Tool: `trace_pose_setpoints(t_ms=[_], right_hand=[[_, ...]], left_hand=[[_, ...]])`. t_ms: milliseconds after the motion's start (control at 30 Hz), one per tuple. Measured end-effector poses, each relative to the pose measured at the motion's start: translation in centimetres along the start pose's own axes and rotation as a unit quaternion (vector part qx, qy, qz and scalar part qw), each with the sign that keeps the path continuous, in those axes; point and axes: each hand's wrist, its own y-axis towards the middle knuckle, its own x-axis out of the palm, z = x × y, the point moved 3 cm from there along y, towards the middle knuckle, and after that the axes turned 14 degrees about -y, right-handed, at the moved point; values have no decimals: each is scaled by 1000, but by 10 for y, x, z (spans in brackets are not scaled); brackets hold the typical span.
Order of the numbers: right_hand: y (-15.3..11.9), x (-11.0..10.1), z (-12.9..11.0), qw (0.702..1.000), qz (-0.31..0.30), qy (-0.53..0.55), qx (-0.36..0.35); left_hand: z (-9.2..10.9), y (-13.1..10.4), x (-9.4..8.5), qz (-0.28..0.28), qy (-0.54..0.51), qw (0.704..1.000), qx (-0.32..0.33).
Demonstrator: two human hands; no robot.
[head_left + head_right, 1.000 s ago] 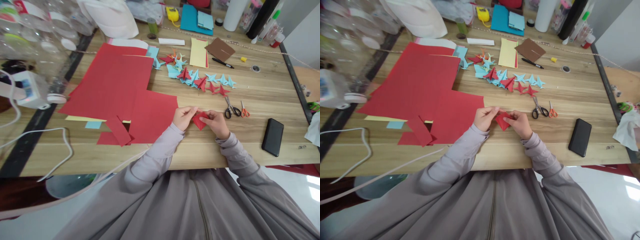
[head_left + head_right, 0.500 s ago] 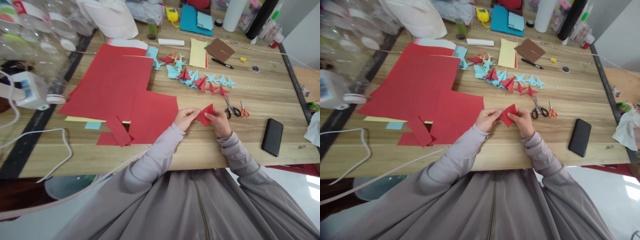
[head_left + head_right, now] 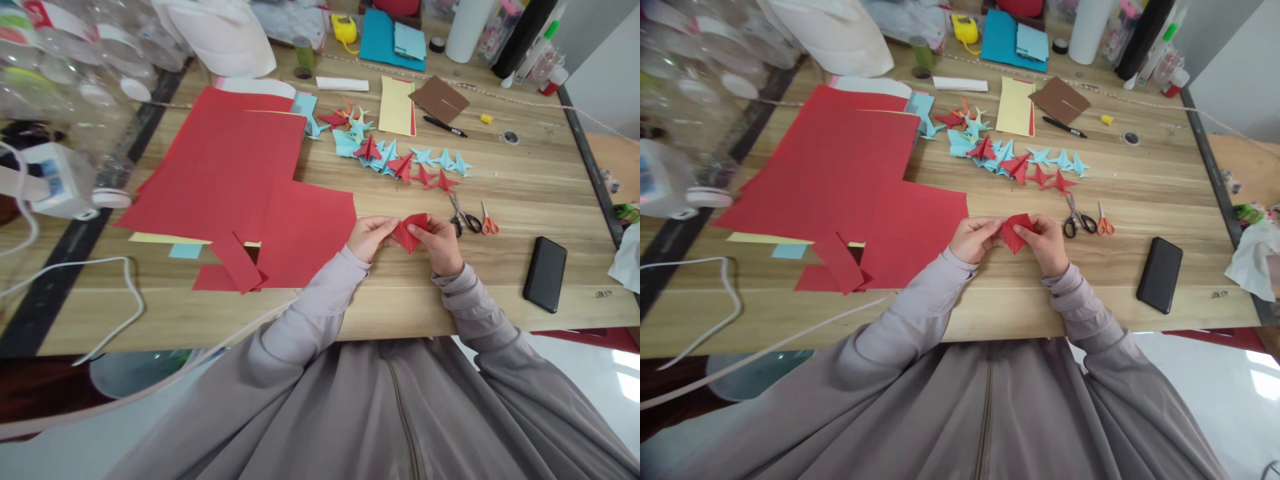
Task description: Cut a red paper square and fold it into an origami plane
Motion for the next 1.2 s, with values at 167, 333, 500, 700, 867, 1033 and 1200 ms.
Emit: trace_pose_setpoints(t_ms=[167,333,500,700,867,1033,1200], right_hand=[[0,0,0,1000,-1,-2,-9],[0,-1,1,1000,8,2,-21],[0,-1,1,999,10,-6,-37],[-1,0,-1,999,5,-17,-48],[-4,2,-6,997,-7,-25,-66],[-4,2,-5,998,-11,-23,-57],[-2,1,-3,999,-6,-9,-48]], left_hand=[[-1,1,0,5,-16,1000,-4],[2,-2,2,12,53,997,52],[5,-5,5,4,155,979,130],[2,-4,1,7,187,970,153],[1,-3,-2,29,205,963,172],[3,-4,-2,27,208,963,169],[4,-5,2,-13,174,972,154]])
